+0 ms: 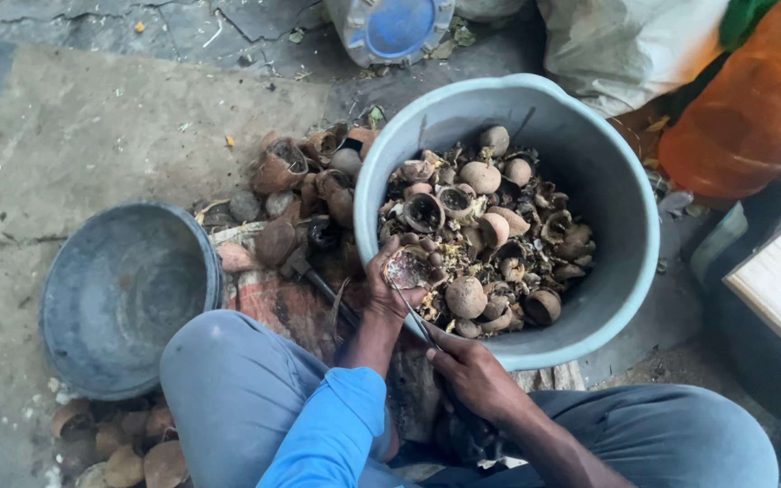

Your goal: The person uses a knife to cut open hard-shelled palm nuts, extracting the inner kernels and placing the shells and kernels into a grey bucket.

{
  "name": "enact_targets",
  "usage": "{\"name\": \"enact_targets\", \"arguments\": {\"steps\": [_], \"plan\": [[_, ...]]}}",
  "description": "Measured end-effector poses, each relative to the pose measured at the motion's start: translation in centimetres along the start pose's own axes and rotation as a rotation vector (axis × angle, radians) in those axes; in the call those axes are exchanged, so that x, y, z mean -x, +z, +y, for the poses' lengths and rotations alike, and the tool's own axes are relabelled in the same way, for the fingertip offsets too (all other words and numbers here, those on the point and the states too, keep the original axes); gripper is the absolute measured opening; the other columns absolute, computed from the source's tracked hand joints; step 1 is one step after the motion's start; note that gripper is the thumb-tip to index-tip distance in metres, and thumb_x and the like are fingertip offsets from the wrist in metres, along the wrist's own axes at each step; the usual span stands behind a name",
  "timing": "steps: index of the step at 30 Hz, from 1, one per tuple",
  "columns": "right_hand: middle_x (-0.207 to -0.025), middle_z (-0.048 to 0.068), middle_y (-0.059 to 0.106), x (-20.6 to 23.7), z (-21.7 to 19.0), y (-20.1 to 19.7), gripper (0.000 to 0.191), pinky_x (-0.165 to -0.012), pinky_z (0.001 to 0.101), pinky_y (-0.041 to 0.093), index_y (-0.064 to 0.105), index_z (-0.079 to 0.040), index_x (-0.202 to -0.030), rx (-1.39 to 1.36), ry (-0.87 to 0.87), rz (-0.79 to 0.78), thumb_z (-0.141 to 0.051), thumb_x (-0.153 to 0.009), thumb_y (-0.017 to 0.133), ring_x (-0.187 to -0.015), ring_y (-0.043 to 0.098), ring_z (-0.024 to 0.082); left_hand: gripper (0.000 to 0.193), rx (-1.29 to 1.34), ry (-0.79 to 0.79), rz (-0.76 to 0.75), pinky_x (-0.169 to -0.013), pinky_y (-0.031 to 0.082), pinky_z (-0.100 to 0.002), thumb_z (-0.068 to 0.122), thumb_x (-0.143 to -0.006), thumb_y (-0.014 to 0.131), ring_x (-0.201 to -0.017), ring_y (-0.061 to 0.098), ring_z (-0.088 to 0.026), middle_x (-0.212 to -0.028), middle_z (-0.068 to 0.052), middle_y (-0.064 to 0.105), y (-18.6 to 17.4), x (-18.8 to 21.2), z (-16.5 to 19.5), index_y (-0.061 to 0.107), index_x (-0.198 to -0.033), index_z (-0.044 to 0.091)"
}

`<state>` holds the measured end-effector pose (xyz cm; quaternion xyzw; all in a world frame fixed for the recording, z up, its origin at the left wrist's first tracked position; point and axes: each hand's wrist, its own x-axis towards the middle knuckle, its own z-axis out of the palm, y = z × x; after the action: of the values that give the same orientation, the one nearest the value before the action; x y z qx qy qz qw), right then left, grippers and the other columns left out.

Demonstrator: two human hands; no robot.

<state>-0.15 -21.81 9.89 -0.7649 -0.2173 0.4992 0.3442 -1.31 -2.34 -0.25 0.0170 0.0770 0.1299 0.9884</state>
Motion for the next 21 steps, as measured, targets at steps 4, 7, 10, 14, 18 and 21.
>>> {"name": "enact_targets", "arguments": {"steps": [4,7,10,14,18,21], "plan": [[-0.104,0.012,0.078,-0.2,0.0,-0.1,0.05,-0.089,0.0316,0.055,0.053,-0.013,-0.148,0.002,-0.077,0.008,-0.026,-0.1,0.057,-0.095,0.069,0.013,0.026,-0.018,0.019,0.0,-0.072,0.058,-0.046,0.033,-0.099,0.064,-0.089,0.069,-0.033,-0.104,-0.018,0.071,0.0,0.2,-0.3,0.071,-0.105,0.008],[-0.1,0.015,0.077,-0.8,0.0,0.2,0.052,-0.088,0.0339,0.056,0.052,-0.015,-0.15,0.027,0.044,-0.002,-0.027,-0.1,0.055,-0.091,0.071,0.019,0.023,-0.028,0.024,-0.006,-0.067,0.056,-0.042,0.031,-0.095,0.064,-0.086,0.068,-0.031,-0.102,-0.017,0.071,-0.1,0.3,-0.5,0.069,-0.102,0.009],[-0.103,0.017,0.076,-1.6,0.2,0.4,0.048,-0.089,0.0347,0.055,0.056,-0.008,-0.144,0.054,0.013,0.062,-0.028,-0.101,0.057,-0.094,0.072,0.02,0.023,-0.089,0.084,0.028,-0.063,0.055,-0.04,0.029,-0.096,0.061,-0.083,0.068,-0.031,-0.099,-0.017,0.071,-0.2,0.1,-0.7,0.067,-0.102,0.008],[-0.096,0.025,0.074,-2.8,0.6,0.6,0.047,-0.082,0.0449,0.054,0.06,-0.009,-0.144,0.042,0.216,0.04,-0.03,-0.103,0.053,-0.082,0.07,0.027,0.023,-0.241,0.169,0.117,-0.064,0.059,-0.046,0.028,-0.1,0.057,-0.08,0.069,-0.033,-0.098,-0.019,0.071,-0.1,-0.4,-0.8,0.064,-0.106,0.007],[-0.101,0.017,0.079,-3.3,1.7,1.3,0.049,-0.088,0.0355,0.054,0.058,-0.005,-0.142,-0.074,-0.07,0.141,-0.028,-0.099,0.058,-0.095,0.07,0.017,0.032,-0.257,0.202,0.153,-0.069,0.063,-0.052,0.033,-0.099,0.053,-0.079,0.071,-0.034,-0.097,-0.02,0.072,0.3,-0.8,-1.0,0.064,-0.108,0.004],[-0.099,0.017,0.076,-3.2,2.8,0.9,0.055,-0.089,0.0355,0.054,0.051,-0.011,-0.15,-0.019,-0.067,0.099,-0.029,-0.099,0.057,-0.094,0.069,0.018,0.032,-0.229,0.241,0.244,-0.067,0.063,-0.052,0.033,-0.099,0.052,-0.079,0.073,-0.034,-0.094,-0.018,0.073,0.5,-1.0,-1.0,0.065,-0.108,0.006]]}}
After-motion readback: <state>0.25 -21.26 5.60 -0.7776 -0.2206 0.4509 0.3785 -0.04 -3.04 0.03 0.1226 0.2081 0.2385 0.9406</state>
